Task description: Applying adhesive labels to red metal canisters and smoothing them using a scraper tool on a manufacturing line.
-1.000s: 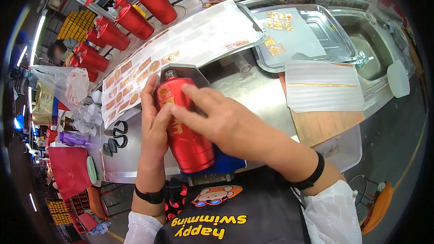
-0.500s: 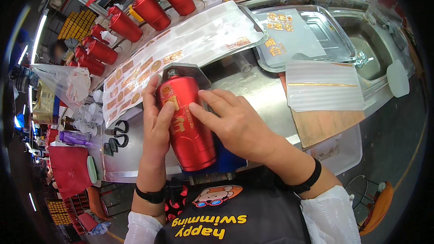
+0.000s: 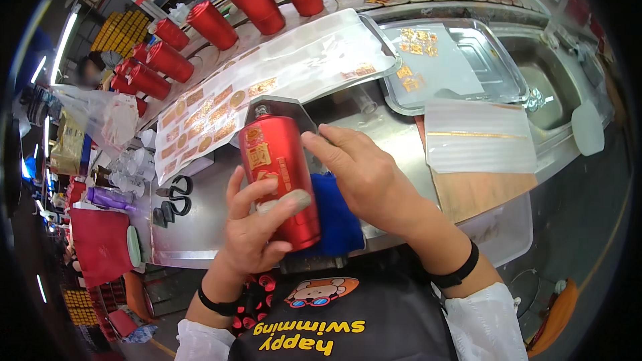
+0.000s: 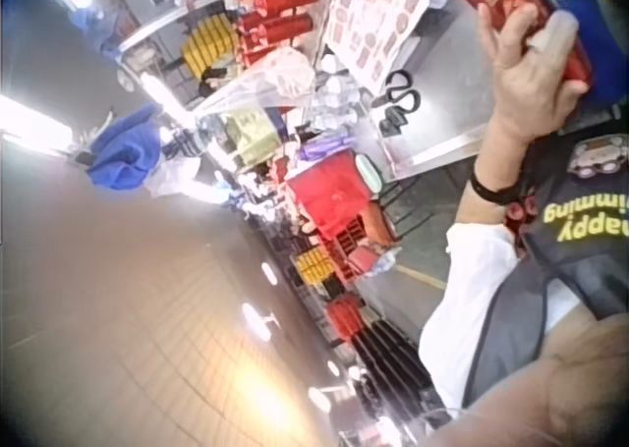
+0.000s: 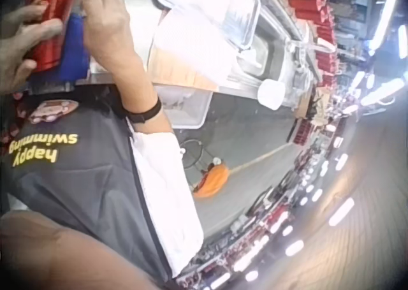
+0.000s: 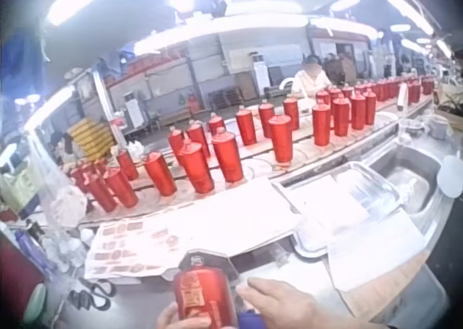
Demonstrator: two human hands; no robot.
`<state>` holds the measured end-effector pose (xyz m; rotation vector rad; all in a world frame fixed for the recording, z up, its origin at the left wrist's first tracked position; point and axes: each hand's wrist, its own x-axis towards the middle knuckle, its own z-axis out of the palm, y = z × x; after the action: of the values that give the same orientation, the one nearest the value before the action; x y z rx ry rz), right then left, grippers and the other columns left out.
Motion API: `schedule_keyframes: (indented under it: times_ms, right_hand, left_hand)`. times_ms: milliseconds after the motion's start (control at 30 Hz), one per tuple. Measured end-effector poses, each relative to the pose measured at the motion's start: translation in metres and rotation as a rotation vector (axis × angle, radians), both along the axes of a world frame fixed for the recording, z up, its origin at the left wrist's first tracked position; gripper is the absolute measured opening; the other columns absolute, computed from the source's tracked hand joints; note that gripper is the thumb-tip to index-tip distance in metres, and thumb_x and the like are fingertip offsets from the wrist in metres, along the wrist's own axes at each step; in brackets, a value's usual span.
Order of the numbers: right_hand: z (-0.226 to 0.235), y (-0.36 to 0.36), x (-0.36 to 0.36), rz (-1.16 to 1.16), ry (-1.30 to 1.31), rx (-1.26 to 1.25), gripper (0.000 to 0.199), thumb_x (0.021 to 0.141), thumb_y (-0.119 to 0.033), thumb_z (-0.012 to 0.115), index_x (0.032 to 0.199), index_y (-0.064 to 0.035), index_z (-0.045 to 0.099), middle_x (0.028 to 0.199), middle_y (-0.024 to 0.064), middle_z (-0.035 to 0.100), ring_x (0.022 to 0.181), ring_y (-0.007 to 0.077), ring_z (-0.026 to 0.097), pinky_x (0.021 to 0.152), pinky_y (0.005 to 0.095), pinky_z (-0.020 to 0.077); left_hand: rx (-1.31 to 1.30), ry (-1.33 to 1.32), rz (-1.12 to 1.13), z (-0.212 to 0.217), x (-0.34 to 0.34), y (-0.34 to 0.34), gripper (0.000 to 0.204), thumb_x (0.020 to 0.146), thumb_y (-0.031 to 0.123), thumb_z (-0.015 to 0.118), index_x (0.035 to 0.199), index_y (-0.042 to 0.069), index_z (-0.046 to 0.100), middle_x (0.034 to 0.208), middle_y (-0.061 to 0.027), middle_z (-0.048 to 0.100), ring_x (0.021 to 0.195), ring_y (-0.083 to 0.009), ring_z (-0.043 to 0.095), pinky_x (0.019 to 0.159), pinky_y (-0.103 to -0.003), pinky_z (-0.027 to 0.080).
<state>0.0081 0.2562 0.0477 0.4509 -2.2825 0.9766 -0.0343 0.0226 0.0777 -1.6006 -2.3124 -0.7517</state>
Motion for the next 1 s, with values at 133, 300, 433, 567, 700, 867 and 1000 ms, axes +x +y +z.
schedule_keyframes:
  times_ms: [133, 300, 433, 567, 700, 867, 1000]
  right_hand:
    - [0.009, -0.009, -0.008, 0.044, 0.014, 0.124, 0.051, 0.078, 0.005, 0.06, 0.128, -0.0064, 0.058, 0.124, 0.0282, 0.055, 0.109, 0.0423, 0.057, 0.093, 0.0438, 0.049]
    - [0.016, -0.027, -0.008, 0.052, -0.041, 0.146, 0.049, 0.08, -0.006, 0.069, 0.128, -0.0044, 0.057, 0.127, 0.0292, 0.051, 0.113, 0.0436, 0.053, 0.096, 0.0461, 0.0457]
    - [0.013, -0.03, -0.008, 0.057, -0.081, 0.175, 0.048, 0.082, -0.011, 0.07, 0.128, -0.0051, 0.057, 0.128, 0.0295, 0.049, 0.114, 0.0438, 0.052, 0.097, 0.0462, 0.0447]
    - [0.014, -0.031, -0.008, 0.035, -0.117, 0.172, 0.049, 0.082, -0.012, 0.071, 0.128, -0.0075, 0.058, 0.13, 0.0296, 0.048, 0.115, 0.0438, 0.052, 0.098, 0.0465, 0.0441]
    - [0.022, -0.035, -0.007, 0.09, -0.105, 0.209, 0.05, 0.081, -0.013, 0.072, 0.129, -0.0089, 0.058, 0.132, 0.0289, 0.046, 0.116, 0.0429, 0.052, 0.098, 0.0466, 0.0441]
    - [0.018, -0.034, -0.008, 0.078, -0.119, 0.233, 0.051, 0.081, -0.015, 0.072, 0.129, -0.0096, 0.058, 0.133, 0.029, 0.045, 0.116, 0.0424, 0.052, 0.098, 0.0459, 0.0439]
    - [0.019, -0.035, -0.007, 0.08, -0.135, 0.219, 0.051, 0.081, -0.015, 0.072, 0.13, -0.0096, 0.058, 0.133, 0.0285, 0.045, 0.116, 0.0423, 0.051, 0.098, 0.0456, 0.0438]
  left_hand:
    - [0.376, -0.222, 0.223, -0.025, -0.003, -0.01, 0.049, 0.094, 0.032, 0.056, 0.132, 0.001, 0.051, 0.13, -0.016, 0.055, 0.122, -0.0278, 0.047, 0.111, -0.044, 0.026]
    - [0.822, -0.921, 0.239, -0.035, -0.024, 0.013, 0.059, 0.099, 0.029, 0.05, 0.143, -0.004, 0.03, 0.14, -0.016, 0.04, 0.128, -0.0235, 0.042, 0.108, -0.038, 0.032]
    - [0.778, -0.993, 0.204, -0.043, -0.031, 0.02, 0.06, 0.099, 0.028, 0.052, 0.144, -0.003, 0.026, 0.138, -0.0172, 0.04, 0.128, -0.0228, 0.041, 0.108, -0.036, 0.032]
    - [0.889, -1.135, 0.132, -0.041, -0.034, 0.018, 0.06, 0.098, 0.023, 0.054, 0.143, -0.002, 0.026, 0.137, -0.0171, 0.04, 0.128, -0.0224, 0.04, 0.107, -0.035, 0.033]
    - [0.888, -1.131, 0.111, -0.042, -0.035, 0.019, 0.06, 0.098, 0.024, 0.054, 0.143, -0.003, 0.026, 0.137, -0.0172, 0.04, 0.127, -0.0223, 0.04, 0.108, -0.035, 0.032]
    - [0.814, -0.992, 0.181, -0.047, -0.029, 0.018, 0.065, 0.096, 0.025, 0.056, 0.145, -0.003, 0.024, 0.141, -0.0191, 0.038, 0.131, -0.0244, 0.038, 0.11, -0.037, 0.029]
    - [0.9, -0.962, 0.205, -0.048, -0.031, 0.014, 0.068, 0.092, 0.02, 0.06, 0.145, -0.004, 0.024, 0.142, -0.0199, 0.037, 0.132, -0.0275, 0.038, 0.112, -0.04, 0.027]
